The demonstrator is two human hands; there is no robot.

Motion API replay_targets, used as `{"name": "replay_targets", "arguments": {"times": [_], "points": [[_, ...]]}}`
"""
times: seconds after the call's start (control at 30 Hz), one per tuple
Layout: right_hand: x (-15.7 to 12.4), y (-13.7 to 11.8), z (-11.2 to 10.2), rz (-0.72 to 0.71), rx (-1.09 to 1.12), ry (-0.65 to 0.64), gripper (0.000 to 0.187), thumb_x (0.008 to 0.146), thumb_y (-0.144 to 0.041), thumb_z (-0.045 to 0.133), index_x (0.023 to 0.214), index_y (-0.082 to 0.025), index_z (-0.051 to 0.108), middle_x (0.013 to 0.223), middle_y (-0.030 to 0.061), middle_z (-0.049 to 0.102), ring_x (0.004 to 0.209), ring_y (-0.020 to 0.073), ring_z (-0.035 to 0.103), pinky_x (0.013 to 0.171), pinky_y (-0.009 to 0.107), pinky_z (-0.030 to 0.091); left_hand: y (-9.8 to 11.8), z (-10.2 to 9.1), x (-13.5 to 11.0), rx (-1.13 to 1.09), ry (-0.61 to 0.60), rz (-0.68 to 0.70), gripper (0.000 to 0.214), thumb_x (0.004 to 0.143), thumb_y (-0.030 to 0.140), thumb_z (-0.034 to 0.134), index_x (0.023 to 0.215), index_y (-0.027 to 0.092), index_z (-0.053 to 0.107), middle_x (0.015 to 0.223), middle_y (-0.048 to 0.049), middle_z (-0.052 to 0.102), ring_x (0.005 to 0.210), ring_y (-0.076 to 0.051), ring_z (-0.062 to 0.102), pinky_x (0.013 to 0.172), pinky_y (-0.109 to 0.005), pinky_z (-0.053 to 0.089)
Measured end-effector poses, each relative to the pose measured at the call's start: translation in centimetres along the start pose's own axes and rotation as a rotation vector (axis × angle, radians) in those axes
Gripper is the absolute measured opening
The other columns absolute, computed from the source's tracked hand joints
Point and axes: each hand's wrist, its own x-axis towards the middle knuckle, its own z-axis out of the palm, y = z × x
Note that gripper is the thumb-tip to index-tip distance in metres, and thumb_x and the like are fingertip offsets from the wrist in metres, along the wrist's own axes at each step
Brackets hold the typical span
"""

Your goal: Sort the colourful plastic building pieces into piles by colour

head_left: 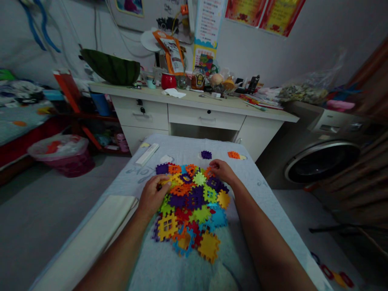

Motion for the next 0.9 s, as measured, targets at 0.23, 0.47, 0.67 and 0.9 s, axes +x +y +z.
{"name": "replay_targets", "arguments": {"times": [0.23,0.47,0.67,0.9], "points": [[0.1,1.9,-2.7,-0.047,-0.087,0.418,0.006,0.073,-0.021,0.055,0.078,-0.019,0.057,0.078,0.0026,0.059,0.075,0.0168,0.055,0.073,0.029,0.045,0.1,0.0,0.0,0.002,-0.010,0.005,0.029,0.080,0.044,0.056,0.093,0.020,0.066,0.104,-0.0065,0.067,0.098,-0.024,0.063,0.091,-0.038,0.048],[-0.6,3.4,-4.2,-0.061,-0.385,0.040,0.017,0.069,-0.011,0.061,0.085,-0.017,0.064,0.096,0.0054,0.065,0.092,0.0188,0.057,0.086,0.030,0.044,-0.2,0.0,0.0,-0.001,-0.016,0.002,0.029,0.081,0.044,0.056,0.095,0.020,0.066,0.106,-0.0070,0.067,0.100,-0.024,0.062,0.092,-0.038,0.047],[-1.1,3.9,-4.8,0.043,-0.423,-0.006,0.052,0.067,-0.008,0.063,0.119,-0.017,0.060,0.118,0.0085,0.064,0.100,0.0195,0.059,0.089,0.030,0.043,-0.6,0.1,0.0,-0.011,-0.025,-0.002,0.031,0.081,0.044,0.056,0.097,0.020,0.066,0.107,-0.0071,0.067,0.103,-0.024,0.062,0.095,-0.038,0.046],[0.1,3.6,-4.6,0.157,-0.541,0.182,0.035,0.071,-0.037,0.072,0.099,-0.018,0.065,0.101,0.0062,0.068,0.092,0.0207,0.059,0.078,0.029,0.041,0.0,0.0,0.1,-0.016,-0.014,-0.004,0.031,0.078,0.046,0.057,0.093,0.021,0.066,0.105,-0.0066,0.068,0.102,-0.025,0.062,0.096,-0.039,0.045]]}}
